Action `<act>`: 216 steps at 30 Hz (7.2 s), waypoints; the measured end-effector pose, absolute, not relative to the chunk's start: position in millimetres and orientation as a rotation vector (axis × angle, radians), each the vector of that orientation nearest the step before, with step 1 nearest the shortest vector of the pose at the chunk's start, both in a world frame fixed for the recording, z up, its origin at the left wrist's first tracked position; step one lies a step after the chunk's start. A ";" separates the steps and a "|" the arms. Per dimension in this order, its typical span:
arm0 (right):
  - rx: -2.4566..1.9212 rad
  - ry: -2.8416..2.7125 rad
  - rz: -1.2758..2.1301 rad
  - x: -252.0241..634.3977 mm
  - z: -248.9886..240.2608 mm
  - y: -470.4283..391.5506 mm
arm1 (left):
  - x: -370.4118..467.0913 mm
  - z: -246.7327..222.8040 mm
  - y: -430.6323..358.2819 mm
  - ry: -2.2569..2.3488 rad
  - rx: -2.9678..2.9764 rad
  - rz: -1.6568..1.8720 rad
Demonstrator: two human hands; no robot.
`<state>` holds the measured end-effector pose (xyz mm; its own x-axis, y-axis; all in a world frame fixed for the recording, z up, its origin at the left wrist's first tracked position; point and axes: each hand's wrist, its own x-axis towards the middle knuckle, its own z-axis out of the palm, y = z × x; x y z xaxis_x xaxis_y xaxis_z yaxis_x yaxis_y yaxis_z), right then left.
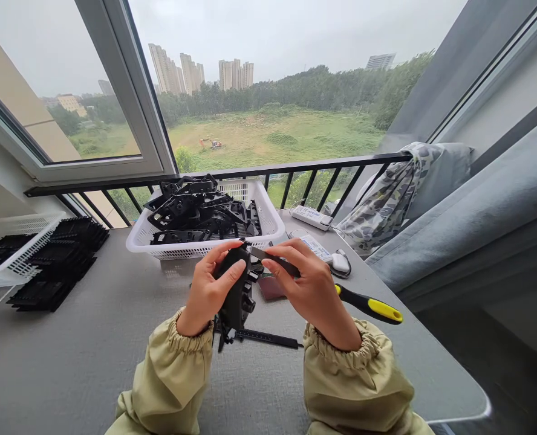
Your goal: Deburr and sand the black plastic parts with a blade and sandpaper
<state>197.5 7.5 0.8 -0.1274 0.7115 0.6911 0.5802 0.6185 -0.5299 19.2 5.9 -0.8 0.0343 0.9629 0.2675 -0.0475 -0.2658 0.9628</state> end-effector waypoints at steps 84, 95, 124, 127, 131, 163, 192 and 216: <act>-1.116 -1.973 0.425 188.3 3.5 -5.3 | 22.8 -25.8 16.2 1.179 2.083 1.677; -0.922 -1.949 0.669 190.4 5.8 -4.2 | 26.4 -5.9 5.1 0.824 1.304 1.754; -0.740 -1.480 1.253 188.0 5.0 -5.2 | 23.0 5.2 9.0 0.567 0.857 1.576; -0.722 -1.414 1.281 188.2 4.7 -5.6 | 23.5 1.7 9.4 0.595 0.878 1.576; -0.711 -1.402 1.277 188.2 3.1 -4.4 | 25.4 -1.5 10.8 0.633 0.894 1.585; -0.733 -1.463 1.214 172.2 -3.8 5.7 | 36.3 -10.1 13.0 0.780 0.986 1.946; -0.856 -1.433 1.405 164.1 0.3 7.1 | 34.7 -63.2 15.3 1.183 1.705 2.120; -0.803 -1.457 1.330 171.5 1.1 3.1 | 38.5 -47.0 14.1 1.076 1.619 2.130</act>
<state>171.5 3.1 1.1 -0.3129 0.9240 0.2197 -0.1347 0.1858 -0.9733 38.5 14.1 -47.0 -0.3472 0.6003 0.7205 0.2237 -0.6931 0.6853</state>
